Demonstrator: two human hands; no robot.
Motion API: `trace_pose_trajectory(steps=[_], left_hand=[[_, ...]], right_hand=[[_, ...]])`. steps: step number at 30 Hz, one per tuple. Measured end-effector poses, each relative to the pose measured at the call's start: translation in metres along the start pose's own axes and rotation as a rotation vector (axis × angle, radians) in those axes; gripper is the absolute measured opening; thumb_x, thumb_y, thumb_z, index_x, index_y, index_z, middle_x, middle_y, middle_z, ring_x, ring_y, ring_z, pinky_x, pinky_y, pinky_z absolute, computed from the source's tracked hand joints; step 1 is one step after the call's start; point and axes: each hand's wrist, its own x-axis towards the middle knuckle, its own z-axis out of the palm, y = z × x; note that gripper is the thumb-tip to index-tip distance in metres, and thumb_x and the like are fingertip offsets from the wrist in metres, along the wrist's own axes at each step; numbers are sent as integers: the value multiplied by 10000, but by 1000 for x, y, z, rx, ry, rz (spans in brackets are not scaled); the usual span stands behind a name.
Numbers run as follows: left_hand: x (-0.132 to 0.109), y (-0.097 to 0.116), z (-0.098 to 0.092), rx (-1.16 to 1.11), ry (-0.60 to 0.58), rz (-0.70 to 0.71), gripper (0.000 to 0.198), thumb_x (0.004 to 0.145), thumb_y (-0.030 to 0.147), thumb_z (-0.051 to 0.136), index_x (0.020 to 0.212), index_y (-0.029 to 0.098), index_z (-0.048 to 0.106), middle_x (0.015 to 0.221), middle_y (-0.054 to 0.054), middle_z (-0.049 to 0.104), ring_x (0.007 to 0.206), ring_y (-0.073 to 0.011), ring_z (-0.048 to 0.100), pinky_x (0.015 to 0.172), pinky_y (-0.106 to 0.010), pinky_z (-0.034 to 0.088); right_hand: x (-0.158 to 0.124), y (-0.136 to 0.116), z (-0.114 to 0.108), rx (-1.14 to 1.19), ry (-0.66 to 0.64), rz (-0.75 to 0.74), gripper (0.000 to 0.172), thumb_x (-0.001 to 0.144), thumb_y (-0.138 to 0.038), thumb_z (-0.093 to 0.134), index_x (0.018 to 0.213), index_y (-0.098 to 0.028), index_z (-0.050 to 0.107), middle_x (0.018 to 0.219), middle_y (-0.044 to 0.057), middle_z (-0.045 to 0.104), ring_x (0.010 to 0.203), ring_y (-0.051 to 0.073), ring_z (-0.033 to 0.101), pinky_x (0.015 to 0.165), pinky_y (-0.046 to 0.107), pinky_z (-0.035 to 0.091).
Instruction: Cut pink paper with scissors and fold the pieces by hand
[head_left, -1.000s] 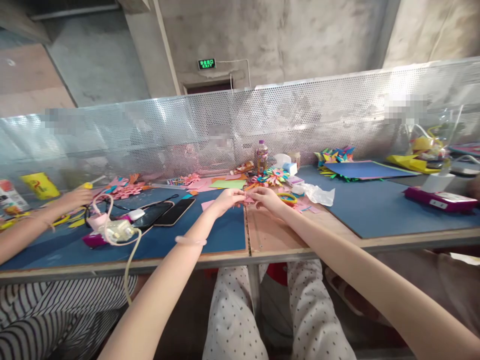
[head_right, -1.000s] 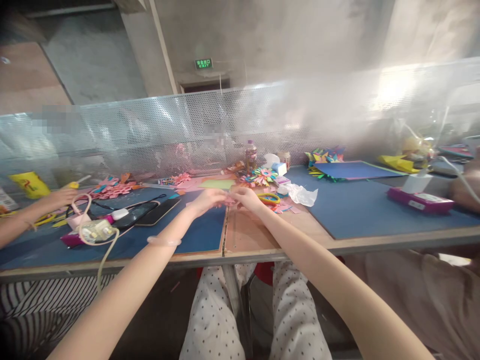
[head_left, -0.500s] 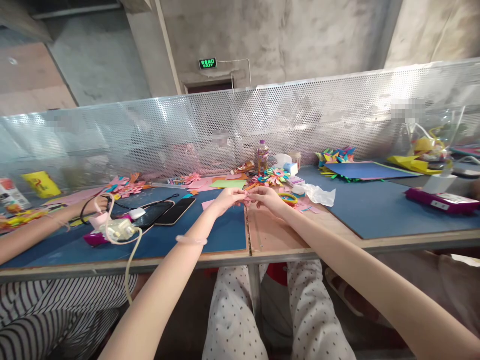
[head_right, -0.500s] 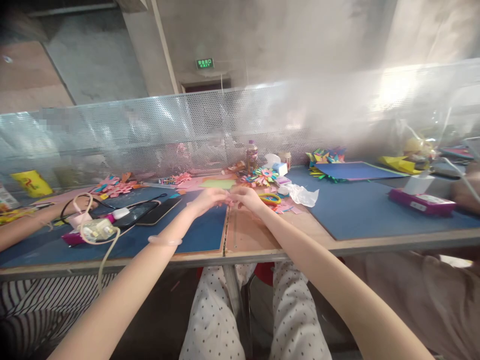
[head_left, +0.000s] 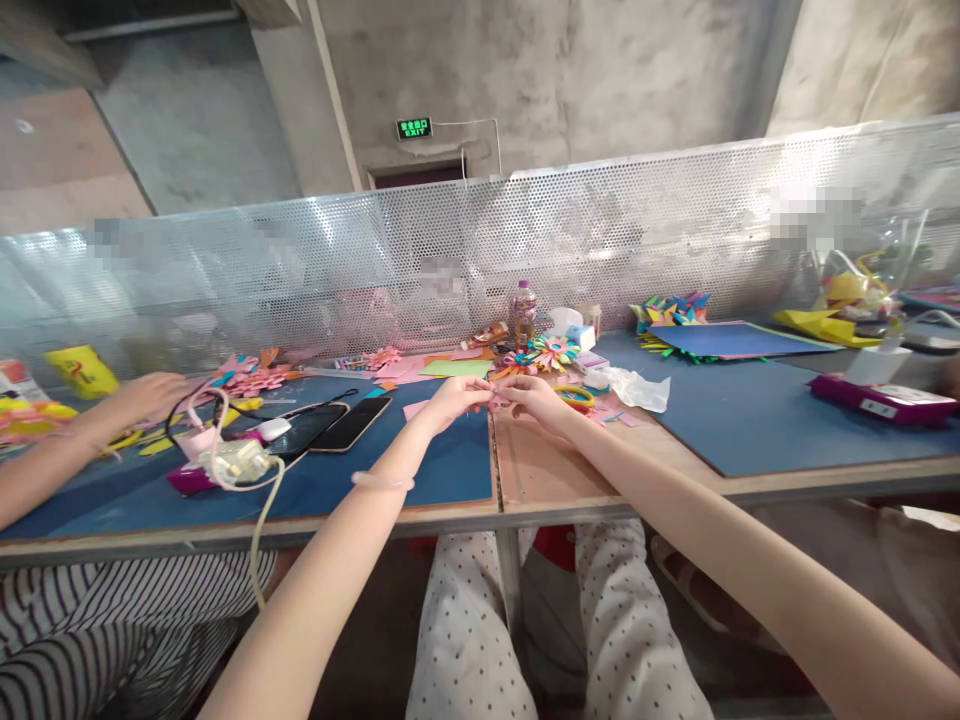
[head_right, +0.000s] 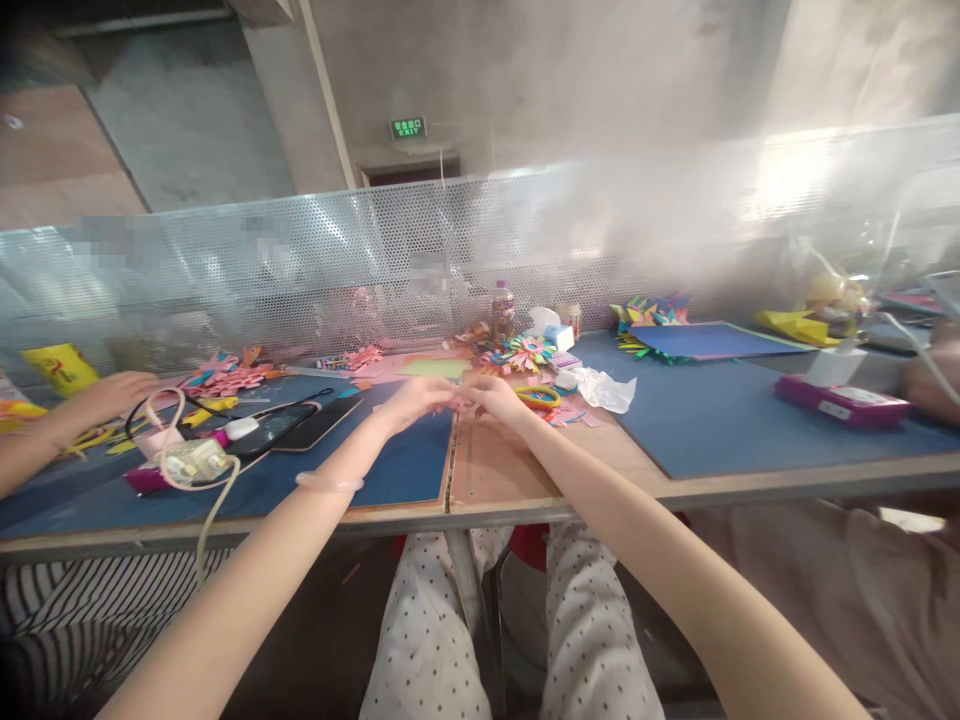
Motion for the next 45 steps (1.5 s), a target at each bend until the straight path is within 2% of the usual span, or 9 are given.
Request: trace_pose_trajectory(steps=[7, 13, 21, 29, 38, 42, 45], left_hand=[[2, -4, -2, -3, 3, -17, 184, 666, 227, 650, 801, 102, 634, 761, -102, 678, 727, -172, 627, 567, -238, 358], [3, -6, -3, -3, -8, -27, 211, 673, 219, 647, 848, 104, 621, 754, -93, 668, 753, -177, 630, 580, -238, 361], [3, -7, -1, -13, -7, -43, 226, 652, 230, 675, 828, 105, 609, 770, -91, 668, 756, -177, 631, 579, -235, 359], [0, 0, -1, -48, -12, -23, 188, 682, 219, 631, 828, 101, 624, 800, -97, 676, 749, -184, 635, 649, -272, 405], [1, -3, -4, -135, -32, 8, 258, 687, 231, 654, 912, 127, 580, 848, -82, 663, 725, -172, 646, 704, -300, 442], [2, -5, -5, -95, -74, 1, 338, 705, 234, 635, 1026, 171, 552, 908, -78, 661, 751, -172, 647, 673, -281, 442], [3, -4, -6, -58, -90, -21, 305, 734, 275, 601, 1020, 174, 564, 887, -78, 665, 782, -181, 644, 646, -265, 435]], right_hand=[[1, 1, 0, -25, 26, -21, 277, 667, -409, 653, 767, -151, 643, 725, 29, 613, 618, 105, 549, 470, 188, 423], [0, 2, 0, -60, 36, -58, 292, 679, -431, 633, 760, -151, 650, 707, 22, 609, 619, 105, 543, 483, 196, 415], [3, 5, -2, -141, 36, -77, 293, 688, -422, 627, 716, -132, 655, 666, 19, 601, 553, 86, 500, 480, 201, 403], [2, 2, 0, 33, 60, -4, 264, 719, -387, 590, 805, -148, 660, 766, 52, 621, 655, 123, 552, 462, 189, 419], [2, 4, -2, -11, 12, 6, 211, 687, -310, 618, 817, -151, 664, 798, 57, 652, 686, 135, 571, 479, 193, 421], [3, 5, -2, 2, 21, 11, 181, 685, -305, 620, 782, -156, 656, 773, 50, 648, 676, 139, 581, 488, 204, 424], [4, 5, -2, 0, 39, 8, 171, 673, -305, 632, 756, -157, 655, 767, 47, 646, 661, 135, 578, 490, 210, 427]])
